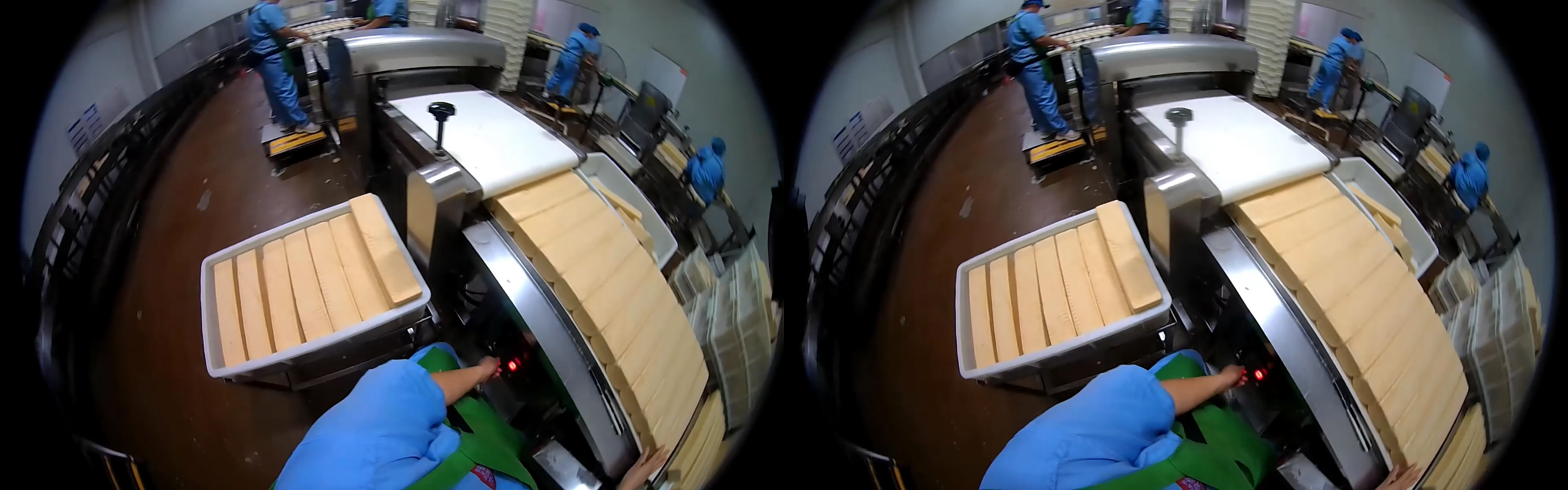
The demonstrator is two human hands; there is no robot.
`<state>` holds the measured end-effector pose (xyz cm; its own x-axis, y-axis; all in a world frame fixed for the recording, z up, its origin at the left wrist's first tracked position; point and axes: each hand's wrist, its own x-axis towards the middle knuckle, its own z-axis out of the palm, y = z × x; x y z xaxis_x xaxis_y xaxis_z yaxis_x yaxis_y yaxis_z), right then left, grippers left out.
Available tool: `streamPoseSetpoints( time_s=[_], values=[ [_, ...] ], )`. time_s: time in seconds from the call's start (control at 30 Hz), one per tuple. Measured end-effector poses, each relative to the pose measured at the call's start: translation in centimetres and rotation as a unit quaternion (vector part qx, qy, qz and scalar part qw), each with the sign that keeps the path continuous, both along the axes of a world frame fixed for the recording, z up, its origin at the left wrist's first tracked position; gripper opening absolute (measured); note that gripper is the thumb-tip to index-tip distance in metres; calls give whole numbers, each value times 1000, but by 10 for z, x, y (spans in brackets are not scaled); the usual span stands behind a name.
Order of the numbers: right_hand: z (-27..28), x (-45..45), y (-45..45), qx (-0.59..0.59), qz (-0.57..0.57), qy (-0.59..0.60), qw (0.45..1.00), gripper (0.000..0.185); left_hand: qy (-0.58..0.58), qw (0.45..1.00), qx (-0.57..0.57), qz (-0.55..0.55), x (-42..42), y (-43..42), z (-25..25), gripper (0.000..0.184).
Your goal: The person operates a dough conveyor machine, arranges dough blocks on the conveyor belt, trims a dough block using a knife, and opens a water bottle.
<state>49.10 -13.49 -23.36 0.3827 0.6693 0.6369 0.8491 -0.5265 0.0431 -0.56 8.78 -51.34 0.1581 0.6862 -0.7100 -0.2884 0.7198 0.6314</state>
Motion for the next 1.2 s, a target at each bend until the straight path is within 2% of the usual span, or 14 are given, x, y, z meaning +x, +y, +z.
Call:
streamPoseSetpoints(
  time_s=[0.07, 0.1, 0.2, 0.27, 0.37, 0.47, 0.5, 0.53, 0.63, 0.67, 0.7, 0.73, 0.8, 1.2],
  values=[
    [49, -101, -5, 52, 34, -267, 962, 36, 10, 995, -60, 81, 5, 14, 1, 36],
    [50, -120, -7, 54, 36, -269, 961, 36, 5, 994, -60, 96, 6, 17, 3, 34],
    [52, -155, -5, 104, 3, -200, 974, 44, -25, 994, -29, 106, 22, 36, -33, 29],
    [61, -172, -1, 134, 1, -6, 991, 43, -1, 998, 43, 44, 24, 48, -47, 25],
    [59, -172, -1, 164, 17, -54, 985, 38, -18, 992, 62, 110, 15, 36, 5, 22],
    [34, -146, -3, 152, -38, -103, 982, 28, 33, 996, 60, 58, 13, 51, -62, 20],
    [8, -90, -9, 63, -28, 80, 994, 38, 66, 992, 104, 9, 12, 50, -74, 19],
    [-6, -71, -9, 147, 80, -13, 986, 30, 125, 974, 179, -51, 1, 53, -85, 20],
    [9, -94, -10, 150, 58, 27, 987, 27, 397, 793, 405, -223, -15, 49, -127, 24],
    [17, -104, -9, 142, 55, 14, 988, 26, 413, 810, 358, -213, -18, 35, -69, 23],
    [18, -104, -10, 140, 54, 33, 988, 26, 427, 825, 311, -202, -29, 13, 36, 21],
    [15, -101, -10, 143, 66, 42, 987, 25, 535, 748, 338, -201, -25, 15, 17, 18],
    [26, -115, -9, 136, 69, 35, 988, 23, 283, 932, 211, 90, -26, -8, 67, 15],
    [28, -125, -9, 127, 40, 50, 990, 24, 200, 942, 265, 56, -8, -28, 151, 20]
  ],
)
